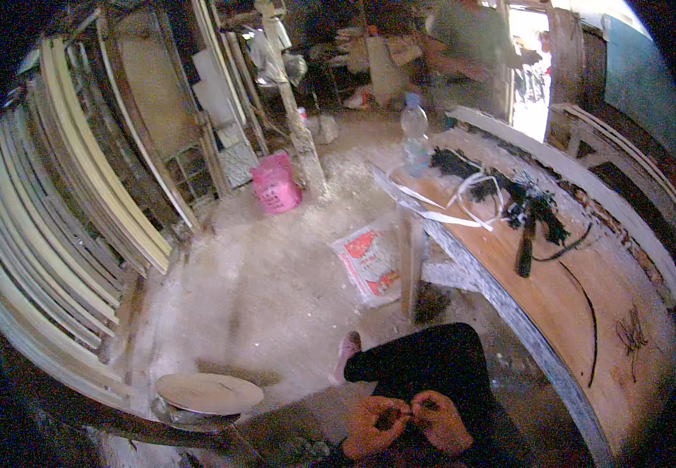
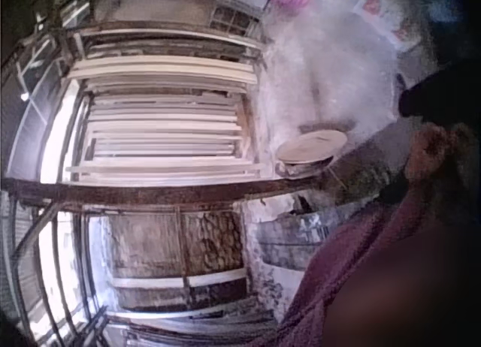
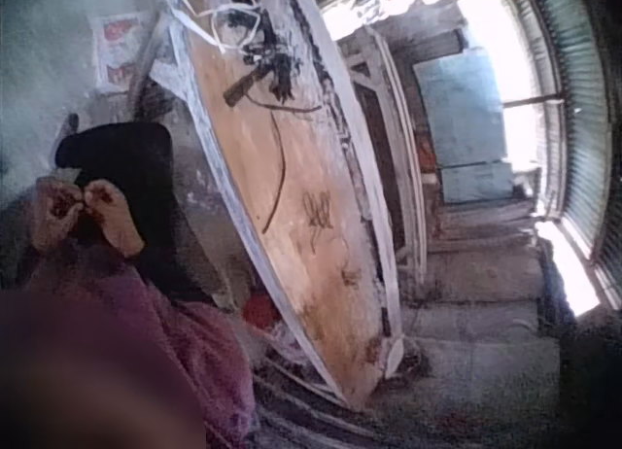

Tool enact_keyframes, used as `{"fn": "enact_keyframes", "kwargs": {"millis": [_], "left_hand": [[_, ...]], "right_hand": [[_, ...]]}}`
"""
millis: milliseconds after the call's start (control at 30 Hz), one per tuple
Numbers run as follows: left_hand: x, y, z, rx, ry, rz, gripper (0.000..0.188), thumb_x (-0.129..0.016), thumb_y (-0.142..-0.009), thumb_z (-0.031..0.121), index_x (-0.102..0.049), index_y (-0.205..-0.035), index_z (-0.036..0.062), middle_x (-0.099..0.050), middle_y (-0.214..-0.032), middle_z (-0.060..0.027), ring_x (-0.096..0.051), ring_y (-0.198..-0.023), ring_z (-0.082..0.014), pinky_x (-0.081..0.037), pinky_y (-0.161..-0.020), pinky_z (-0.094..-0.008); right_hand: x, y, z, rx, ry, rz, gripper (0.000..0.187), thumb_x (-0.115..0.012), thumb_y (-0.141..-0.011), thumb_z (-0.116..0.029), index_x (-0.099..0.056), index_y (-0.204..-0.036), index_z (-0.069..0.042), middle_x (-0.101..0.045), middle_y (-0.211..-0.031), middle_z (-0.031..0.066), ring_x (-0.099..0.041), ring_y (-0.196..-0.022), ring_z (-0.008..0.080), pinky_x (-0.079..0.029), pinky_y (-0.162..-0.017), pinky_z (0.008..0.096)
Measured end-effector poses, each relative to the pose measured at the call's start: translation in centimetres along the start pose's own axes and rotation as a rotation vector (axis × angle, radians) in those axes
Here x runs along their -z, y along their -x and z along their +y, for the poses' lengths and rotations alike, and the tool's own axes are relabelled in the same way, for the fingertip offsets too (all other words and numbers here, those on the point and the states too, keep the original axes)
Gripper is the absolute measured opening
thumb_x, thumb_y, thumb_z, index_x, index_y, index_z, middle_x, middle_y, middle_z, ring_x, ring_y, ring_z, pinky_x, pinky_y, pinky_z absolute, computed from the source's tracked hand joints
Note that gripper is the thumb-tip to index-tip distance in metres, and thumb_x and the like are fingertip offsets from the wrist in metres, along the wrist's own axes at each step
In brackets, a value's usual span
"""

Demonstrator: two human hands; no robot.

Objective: The person sits on the floor and repeatedly picks up black cable pieces from a wooden table, trims or strips small sections by hand, and places the pieces back on the table. The person continues this repetitive handling throughout the clip.

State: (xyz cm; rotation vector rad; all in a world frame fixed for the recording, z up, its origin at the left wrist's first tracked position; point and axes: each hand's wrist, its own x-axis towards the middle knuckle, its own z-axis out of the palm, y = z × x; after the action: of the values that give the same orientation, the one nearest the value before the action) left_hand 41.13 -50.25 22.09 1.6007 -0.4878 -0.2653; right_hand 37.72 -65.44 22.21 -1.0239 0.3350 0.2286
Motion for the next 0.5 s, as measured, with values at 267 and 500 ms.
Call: {"fn": "enact_keyframes", "kwargs": {"millis": [267, 500], "left_hand": [[-1.4, 0.2, 0.4, -0.181, 0.132, 0.116, 0.048, -0.06, -0.079, 0.0, -0.031, -0.117, 0.0062, -0.052, -0.092, -0.0072, -0.052, -0.086, -0.0148, -0.044, -0.072, -0.0267], [-1.9, 0.0, 0.1, -0.149, 0.127, 0.179, 0.053, -0.061, -0.078, 0.001, -0.029, -0.119, 0.0071, -0.051, -0.093, -0.0081, -0.052, -0.086, -0.0164, -0.043, -0.075, -0.0267]], "right_hand": [[-2.3, 2.0, -2.3, 0.518, 0.614, 0.168, 0.011, -0.062, -0.079, -0.006, -0.063, -0.088, -0.001, -0.059, -0.081, 0.003, -0.053, -0.072, 0.0099, -0.043, -0.065, 0.0223], [-1.9, 2.1, -2.4, 0.435, 0.359, 0.082, 0.011, -0.064, -0.076, -0.005, -0.063, -0.086, -0.001, -0.06, -0.081, 0.0031, -0.055, -0.073, 0.0098, -0.044, -0.066, 0.0219]]}}
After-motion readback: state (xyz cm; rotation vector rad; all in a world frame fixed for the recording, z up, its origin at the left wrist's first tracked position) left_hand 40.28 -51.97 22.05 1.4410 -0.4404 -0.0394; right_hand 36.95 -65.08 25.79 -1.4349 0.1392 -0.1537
